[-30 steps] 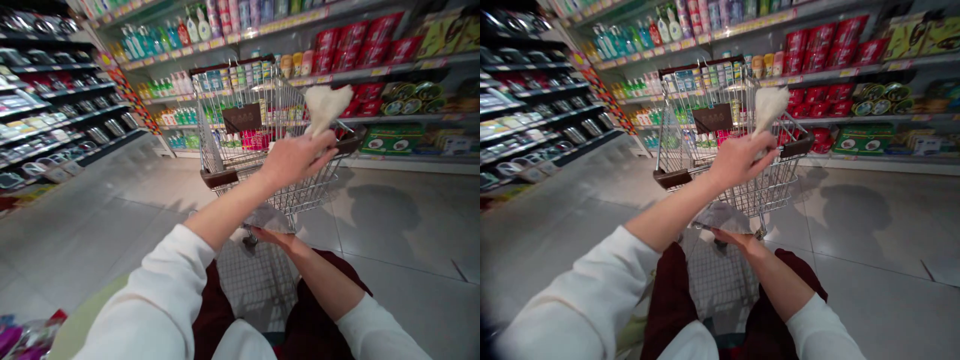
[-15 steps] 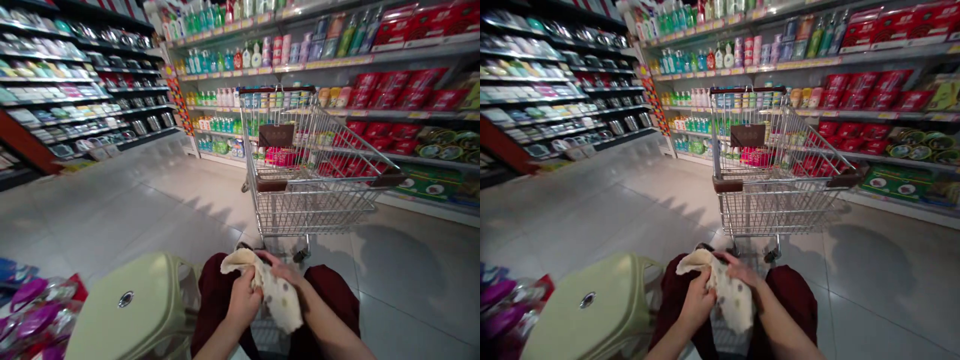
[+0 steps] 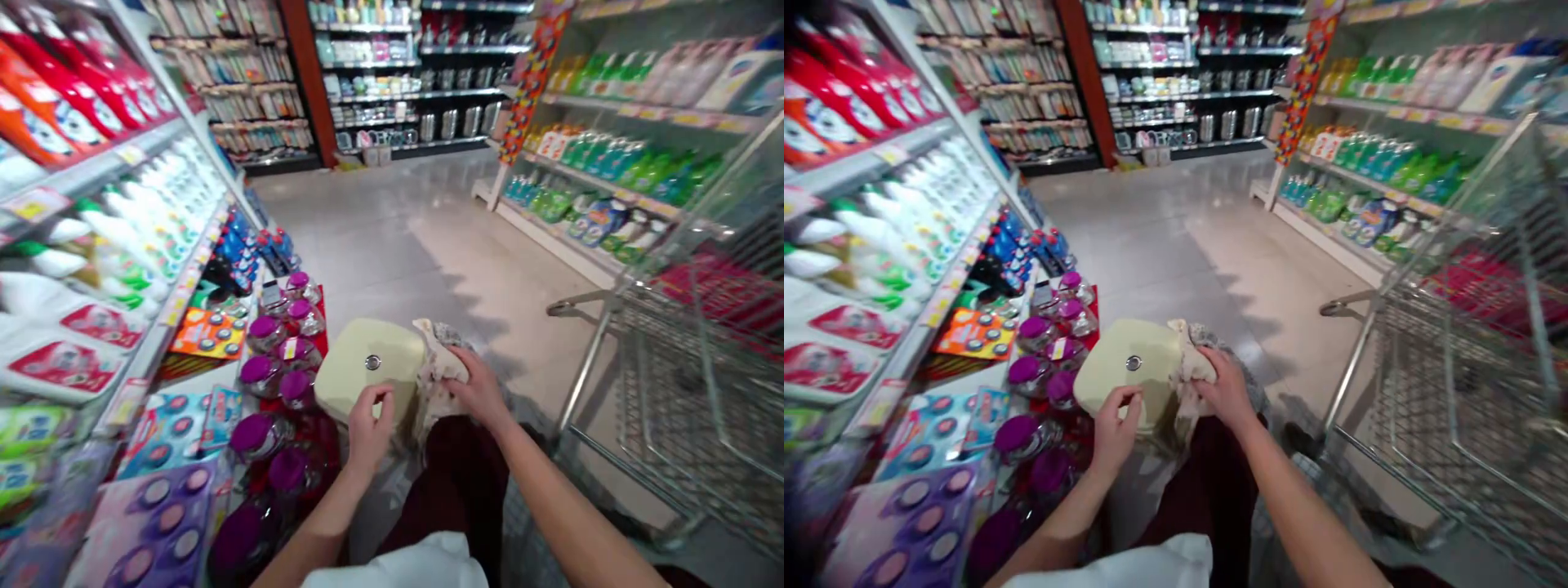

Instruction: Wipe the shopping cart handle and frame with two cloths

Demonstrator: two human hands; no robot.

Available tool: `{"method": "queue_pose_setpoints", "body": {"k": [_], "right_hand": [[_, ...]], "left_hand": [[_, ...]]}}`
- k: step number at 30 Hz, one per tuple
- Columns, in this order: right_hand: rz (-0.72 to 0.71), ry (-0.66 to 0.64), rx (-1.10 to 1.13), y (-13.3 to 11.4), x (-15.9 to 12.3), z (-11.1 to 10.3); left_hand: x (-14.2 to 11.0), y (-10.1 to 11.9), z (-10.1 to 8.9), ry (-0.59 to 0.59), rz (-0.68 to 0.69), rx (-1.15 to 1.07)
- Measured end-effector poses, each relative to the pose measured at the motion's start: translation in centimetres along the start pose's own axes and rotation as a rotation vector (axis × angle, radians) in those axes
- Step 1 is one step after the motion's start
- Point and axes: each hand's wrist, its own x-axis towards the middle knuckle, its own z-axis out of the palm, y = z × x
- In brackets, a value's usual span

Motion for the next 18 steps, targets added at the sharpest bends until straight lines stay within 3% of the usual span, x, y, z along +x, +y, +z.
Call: {"method": "queue_pose_setpoints", "body": {"k": [3,5,8,10,14,18], "right_hand": [[-0.144,-0.189,-0.241,-2.5,5.0,6.6],[-0.214,-0.291,-0.384,-3.1,6.8,11.1],[-0.262,-0.271,-0.450,-2.2,7.5,15.8],[-0.284,-0.205,-0.444,-1.1,7.3,16.9],[-0.354,-0.163,-0.440,0.2,6.7,16.6],[-0.393,-0.135,-0.448,0.4,6.5,16.0]], "left_hand": [[1.9,-5.7,-3.6,0.204,-0.140,0.138],[4.0,-9.4,-5.9,0.320,-0.230,0.247],[8.8,-14.4,-9.4,0.419,-0.390,0.424],[12.5,-17.4,-11.1,0.414,-0.478,0.504],[18.3,-22.8,-13.0,0.413,-0.641,0.520],[19.0,-26.4,-14.2,0.521,-0.814,0.509]]}}
